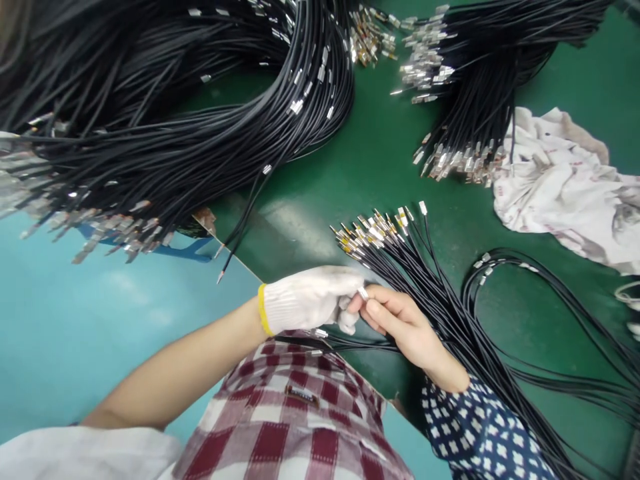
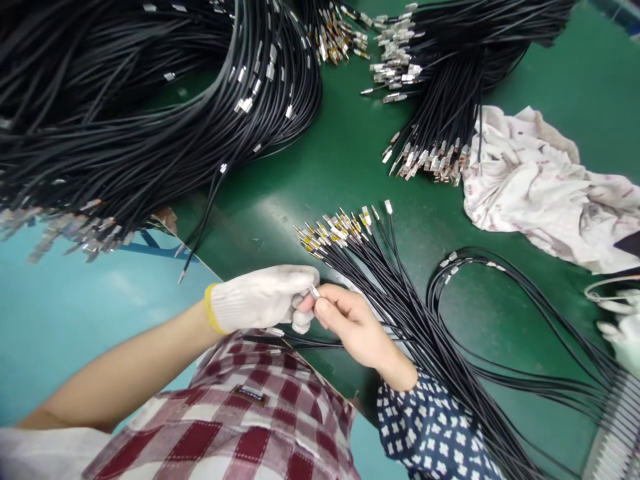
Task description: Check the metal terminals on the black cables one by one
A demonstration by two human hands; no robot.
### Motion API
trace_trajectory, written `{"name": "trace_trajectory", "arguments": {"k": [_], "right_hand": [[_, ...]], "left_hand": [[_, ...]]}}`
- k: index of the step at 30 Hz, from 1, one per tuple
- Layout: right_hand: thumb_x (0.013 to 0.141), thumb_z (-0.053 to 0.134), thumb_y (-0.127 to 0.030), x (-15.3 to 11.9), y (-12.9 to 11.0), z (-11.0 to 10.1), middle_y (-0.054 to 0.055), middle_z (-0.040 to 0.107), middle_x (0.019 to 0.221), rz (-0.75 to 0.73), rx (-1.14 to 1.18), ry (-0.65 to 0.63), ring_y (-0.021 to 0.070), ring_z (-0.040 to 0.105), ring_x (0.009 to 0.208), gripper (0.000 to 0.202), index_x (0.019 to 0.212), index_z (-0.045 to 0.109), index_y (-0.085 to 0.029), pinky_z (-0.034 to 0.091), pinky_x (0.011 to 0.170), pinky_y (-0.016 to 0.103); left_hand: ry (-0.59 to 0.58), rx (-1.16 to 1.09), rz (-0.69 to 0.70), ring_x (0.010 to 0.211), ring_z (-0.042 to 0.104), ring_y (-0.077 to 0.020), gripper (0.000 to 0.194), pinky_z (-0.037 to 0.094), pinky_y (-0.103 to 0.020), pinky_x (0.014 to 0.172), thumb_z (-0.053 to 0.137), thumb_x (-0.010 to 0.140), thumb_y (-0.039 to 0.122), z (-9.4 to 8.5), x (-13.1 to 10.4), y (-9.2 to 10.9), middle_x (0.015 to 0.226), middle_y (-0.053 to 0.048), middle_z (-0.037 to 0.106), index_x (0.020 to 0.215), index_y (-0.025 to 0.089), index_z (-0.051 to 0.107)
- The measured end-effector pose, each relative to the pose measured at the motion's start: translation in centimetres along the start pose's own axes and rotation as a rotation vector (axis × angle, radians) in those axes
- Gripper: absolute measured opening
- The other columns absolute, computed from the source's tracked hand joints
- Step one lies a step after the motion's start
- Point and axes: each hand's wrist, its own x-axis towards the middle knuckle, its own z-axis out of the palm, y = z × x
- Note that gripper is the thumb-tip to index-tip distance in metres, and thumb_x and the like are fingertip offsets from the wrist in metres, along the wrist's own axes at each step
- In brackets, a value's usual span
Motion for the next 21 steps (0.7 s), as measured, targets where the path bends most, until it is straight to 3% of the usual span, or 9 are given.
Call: {"name": "trace_trajectory", "arguments": {"k": [6, 10, 12, 16, 18, 21], "right_hand": [[0.101, 0.051, -0.047, -0.6, 0.6, 0.3, -0.003, 0.051, 0.063, -0.027, -0.053, 0.027, 0.0093, 0.044, 0.052, 0.037, 0.092, 0.066, -0.015, 0.034, 0.05, 0.024], [0.1, 0.053, -0.05, -0.6, 0.8, 0.4, -0.006, 0.044, 0.057, -0.041, -0.02, 0.045, 0.0089, 0.036, 0.049, 0.04, 0.086, 0.065, -0.015, 0.028, 0.047, 0.024], [0.098, 0.054, -0.053, -0.5, 0.8, 0.5, -0.007, 0.037, 0.054, -0.028, 0.004, 0.043, 0.0087, 0.03, 0.048, 0.042, 0.082, 0.063, -0.016, 0.023, 0.045, 0.024], [0.098, 0.054, -0.053, -0.5, 0.7, 0.8, -0.008, 0.034, 0.054, -0.001, -0.036, 0.024, 0.0085, 0.027, 0.048, 0.043, 0.078, 0.063, -0.016, 0.019, 0.046, 0.024], [0.098, 0.054, -0.052, -0.5, 0.6, 1.0, -0.007, 0.035, 0.053, 0.015, -0.053, 0.033, 0.0087, 0.027, 0.047, 0.043, 0.077, 0.063, -0.016, 0.019, 0.046, 0.025], [0.097, 0.055, -0.054, -0.4, 0.5, 1.2, -0.008, 0.033, 0.05, 0.044, -0.062, 0.077, 0.0088, 0.026, 0.046, 0.044, 0.075, 0.061, -0.017, 0.018, 0.045, 0.025]], "left_hand": [[0.035, 0.06, 0.008, 0.057, 0.058, -0.0123, 0.037, 0.048, -0.027, 0.063, 0.073, 0.083, 0.043, 0.4, 0.1, -0.2, 0.064, -0.001, 0.058, 0.071, 0.013, 0.056], [0.061, 0.146, -0.005, 0.055, 0.057, -0.0126, 0.041, 0.047, -0.027, 0.06, 0.069, 0.084, 0.049, 0.4, 0.0, -0.1, 0.063, 0.0, 0.058, 0.07, 0.015, 0.053], [0.103, 0.233, 0.091, 0.055, 0.056, -0.0126, 0.042, 0.045, -0.026, 0.059, 0.063, 0.088, 0.052, 0.7, 0.0, 0.5, 0.062, 0.0, 0.056, 0.069, 0.016, 0.054], [0.206, 0.365, 0.493, 0.065, 0.054, -0.0112, 0.035, 0.045, -0.024, 0.066, 0.062, 0.09, 0.048, 2.7, 1.3, 2.4, 0.069, -0.001, 0.059, 0.074, 0.017, 0.059], [0.08, 0.309, 0.484, 0.068, 0.056, -0.0129, 0.039, 0.047, -0.026, 0.069, 0.06, 0.088, 0.054, 3.8, 2.9, 3.0, 0.071, -0.001, 0.061, 0.075, 0.017, 0.061], [-0.082, 0.267, 0.291, 0.077, 0.062, -0.0156, 0.042, 0.049, -0.029, 0.076, 0.054, 0.091, 0.055, 4.5, 6.1, 3.3, 0.075, -0.003, 0.065, 0.082, 0.016, 0.067]]}}
